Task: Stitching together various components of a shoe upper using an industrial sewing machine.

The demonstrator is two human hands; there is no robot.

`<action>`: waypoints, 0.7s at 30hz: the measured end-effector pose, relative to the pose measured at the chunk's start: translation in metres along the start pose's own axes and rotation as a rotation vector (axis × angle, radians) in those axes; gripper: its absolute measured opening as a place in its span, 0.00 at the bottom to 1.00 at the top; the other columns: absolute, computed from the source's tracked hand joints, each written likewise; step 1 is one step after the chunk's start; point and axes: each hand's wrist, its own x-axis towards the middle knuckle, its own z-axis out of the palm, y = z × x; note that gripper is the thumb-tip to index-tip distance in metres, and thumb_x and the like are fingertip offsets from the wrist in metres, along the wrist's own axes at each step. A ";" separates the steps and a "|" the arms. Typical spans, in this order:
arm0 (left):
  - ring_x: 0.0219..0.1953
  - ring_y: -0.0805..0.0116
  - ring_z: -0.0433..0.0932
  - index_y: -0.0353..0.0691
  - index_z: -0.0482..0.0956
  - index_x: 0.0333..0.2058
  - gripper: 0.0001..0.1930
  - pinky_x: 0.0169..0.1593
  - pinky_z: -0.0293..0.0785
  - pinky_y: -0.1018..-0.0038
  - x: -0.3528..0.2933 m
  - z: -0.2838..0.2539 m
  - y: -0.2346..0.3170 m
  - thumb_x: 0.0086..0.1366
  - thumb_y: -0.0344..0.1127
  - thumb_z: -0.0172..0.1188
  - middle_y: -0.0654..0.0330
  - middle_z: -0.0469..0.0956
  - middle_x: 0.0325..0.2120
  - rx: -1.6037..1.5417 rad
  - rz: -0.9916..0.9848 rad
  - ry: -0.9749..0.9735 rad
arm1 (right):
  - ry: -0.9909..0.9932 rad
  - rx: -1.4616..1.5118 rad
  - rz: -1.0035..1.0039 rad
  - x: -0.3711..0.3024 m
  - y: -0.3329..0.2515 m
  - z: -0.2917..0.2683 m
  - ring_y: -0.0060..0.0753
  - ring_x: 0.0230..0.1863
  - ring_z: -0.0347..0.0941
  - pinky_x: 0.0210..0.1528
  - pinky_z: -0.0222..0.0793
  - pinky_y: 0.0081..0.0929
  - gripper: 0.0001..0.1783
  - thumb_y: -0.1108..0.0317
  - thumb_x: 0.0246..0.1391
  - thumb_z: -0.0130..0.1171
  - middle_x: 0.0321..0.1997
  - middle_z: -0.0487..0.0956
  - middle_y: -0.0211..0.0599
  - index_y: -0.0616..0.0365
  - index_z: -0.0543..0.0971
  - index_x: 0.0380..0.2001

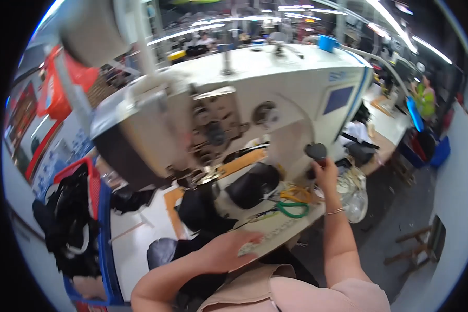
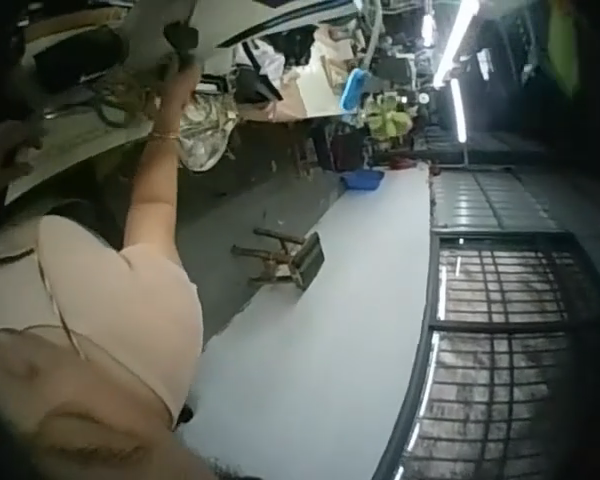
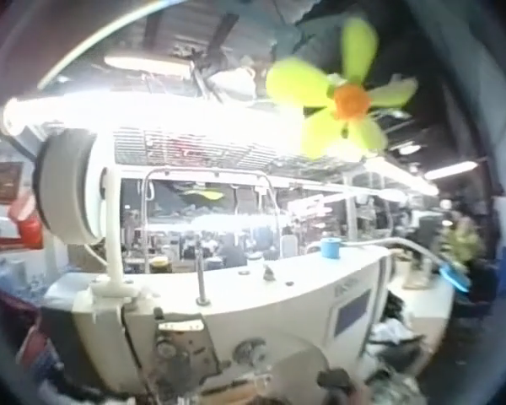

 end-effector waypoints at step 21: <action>0.49 0.59 0.73 0.50 0.70 0.49 0.13 0.54 0.67 0.65 0.131 0.039 -0.098 0.66 0.38 0.48 0.64 0.72 0.49 -2.106 0.371 0.534 | -0.051 0.231 -1.212 -0.120 -0.239 0.038 0.34 0.40 0.75 0.39 0.72 0.28 0.11 0.72 0.39 0.59 0.36 0.76 0.31 0.52 0.77 0.31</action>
